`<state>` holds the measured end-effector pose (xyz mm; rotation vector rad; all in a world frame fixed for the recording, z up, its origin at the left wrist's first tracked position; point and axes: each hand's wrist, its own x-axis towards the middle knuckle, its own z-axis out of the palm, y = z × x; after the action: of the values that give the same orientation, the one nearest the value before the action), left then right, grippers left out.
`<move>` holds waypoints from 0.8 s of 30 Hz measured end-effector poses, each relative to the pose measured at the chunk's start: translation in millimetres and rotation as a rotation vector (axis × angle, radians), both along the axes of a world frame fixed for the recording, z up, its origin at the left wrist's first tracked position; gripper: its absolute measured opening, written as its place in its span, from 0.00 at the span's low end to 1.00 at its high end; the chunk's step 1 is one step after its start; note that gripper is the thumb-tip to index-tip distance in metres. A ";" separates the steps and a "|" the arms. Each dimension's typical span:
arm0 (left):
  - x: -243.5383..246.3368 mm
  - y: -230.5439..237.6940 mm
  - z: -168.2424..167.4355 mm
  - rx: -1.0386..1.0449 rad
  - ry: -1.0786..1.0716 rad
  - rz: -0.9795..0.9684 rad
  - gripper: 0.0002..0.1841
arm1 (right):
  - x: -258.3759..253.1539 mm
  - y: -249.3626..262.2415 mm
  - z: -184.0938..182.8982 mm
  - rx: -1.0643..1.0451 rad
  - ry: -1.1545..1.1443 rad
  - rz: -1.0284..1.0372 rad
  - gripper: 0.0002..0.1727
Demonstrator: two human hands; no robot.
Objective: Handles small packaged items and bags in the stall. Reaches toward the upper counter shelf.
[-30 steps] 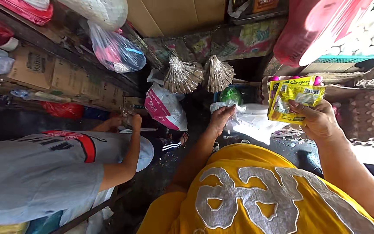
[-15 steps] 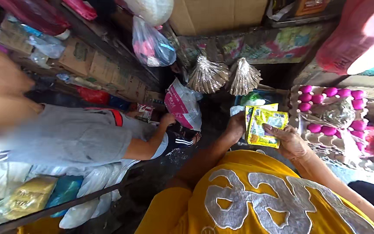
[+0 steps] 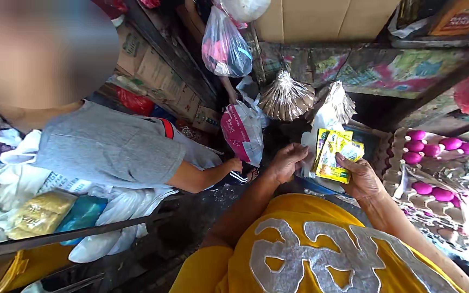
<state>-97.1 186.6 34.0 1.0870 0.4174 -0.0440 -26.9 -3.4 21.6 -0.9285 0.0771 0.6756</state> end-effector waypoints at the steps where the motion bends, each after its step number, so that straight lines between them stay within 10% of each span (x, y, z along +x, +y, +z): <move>1: -1.5 8.9 1.3 -0.038 -0.010 0.028 0.06 | 2.1 4.6 0.3 -0.008 -0.002 -0.007 0.11; 11: -14.2 79.0 7.2 -0.249 -0.109 0.225 0.14 | 42.2 14.5 2.1 -0.020 0.046 -0.302 0.10; 14: -18.8 85.8 -0.2 0.110 -0.063 0.026 0.07 | 44.7 11.9 5.1 -0.013 -0.039 -0.285 0.11; 19: 1.9 76.8 19.7 0.741 -0.029 -0.261 0.50 | 41.2 -0.5 22.8 -0.005 -0.223 -0.094 0.13; 24: 40.5 35.8 28.6 0.861 -0.137 -0.417 0.37 | 57.8 -24.4 23.2 -0.053 -0.289 -0.040 0.13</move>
<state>-56.5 222.4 62.5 2.0033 0.0605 -0.1675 30.9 -27.7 44.8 -1.0640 -0.1428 0.4987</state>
